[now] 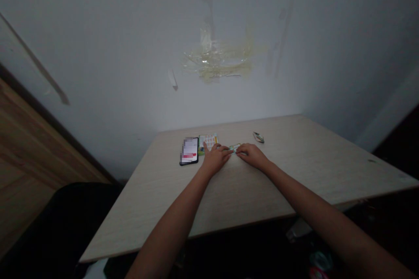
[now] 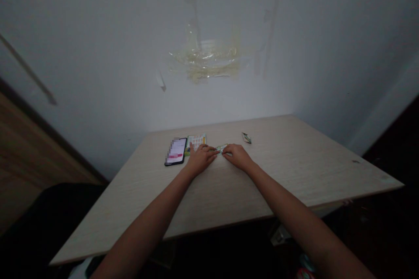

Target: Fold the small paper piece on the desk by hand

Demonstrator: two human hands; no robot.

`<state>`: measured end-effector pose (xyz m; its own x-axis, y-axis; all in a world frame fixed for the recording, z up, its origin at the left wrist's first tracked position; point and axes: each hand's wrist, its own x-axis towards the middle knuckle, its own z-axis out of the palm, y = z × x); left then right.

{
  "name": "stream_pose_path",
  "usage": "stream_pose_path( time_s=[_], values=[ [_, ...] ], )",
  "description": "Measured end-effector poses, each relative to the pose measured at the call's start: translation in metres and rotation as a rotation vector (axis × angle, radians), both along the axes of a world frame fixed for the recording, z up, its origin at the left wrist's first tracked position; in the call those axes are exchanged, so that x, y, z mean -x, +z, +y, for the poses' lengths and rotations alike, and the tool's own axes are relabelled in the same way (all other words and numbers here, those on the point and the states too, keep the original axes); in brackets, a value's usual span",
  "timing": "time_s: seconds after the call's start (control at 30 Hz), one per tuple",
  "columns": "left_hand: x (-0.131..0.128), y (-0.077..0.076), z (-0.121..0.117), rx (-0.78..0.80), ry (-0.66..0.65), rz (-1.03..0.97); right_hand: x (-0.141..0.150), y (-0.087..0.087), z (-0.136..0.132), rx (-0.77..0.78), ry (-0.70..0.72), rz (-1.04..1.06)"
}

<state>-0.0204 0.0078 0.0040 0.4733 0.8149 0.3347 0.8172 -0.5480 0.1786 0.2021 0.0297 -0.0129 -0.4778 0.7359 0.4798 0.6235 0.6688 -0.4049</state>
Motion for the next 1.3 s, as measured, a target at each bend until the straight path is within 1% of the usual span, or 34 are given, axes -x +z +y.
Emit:
stream_pose_path(
  time_s=[0.2,0.6,0.73,0.87,1.0,1.1,1.3],
  values=[
    [-0.001,0.001,0.0,0.015,0.018,0.006,0.0,0.0,0.0,-0.012,0.013,-0.008],
    [-0.002,0.003,-0.001,-0.007,0.063,0.027,0.001,0.0,-0.003,-0.022,0.072,-0.058],
    [-0.002,0.002,-0.001,-0.001,0.063,0.017,0.003,0.0,-0.003,-0.049,0.047,-0.118],
    [-0.002,0.001,-0.003,0.003,0.046,0.002,0.005,0.001,-0.002,-0.082,0.024,-0.182],
    [-0.002,0.002,-0.007,-0.072,0.025,-0.014,0.006,0.002,-0.003,-0.084,0.017,-0.22],
    [-0.002,0.003,-0.011,-0.091,-0.029,0.003,0.006,0.001,-0.004,-0.086,0.0,-0.222],
    [-0.003,-0.001,-0.012,-0.083,-0.075,0.028,0.006,-0.002,-0.004,-0.102,0.007,-0.184]
  ],
)
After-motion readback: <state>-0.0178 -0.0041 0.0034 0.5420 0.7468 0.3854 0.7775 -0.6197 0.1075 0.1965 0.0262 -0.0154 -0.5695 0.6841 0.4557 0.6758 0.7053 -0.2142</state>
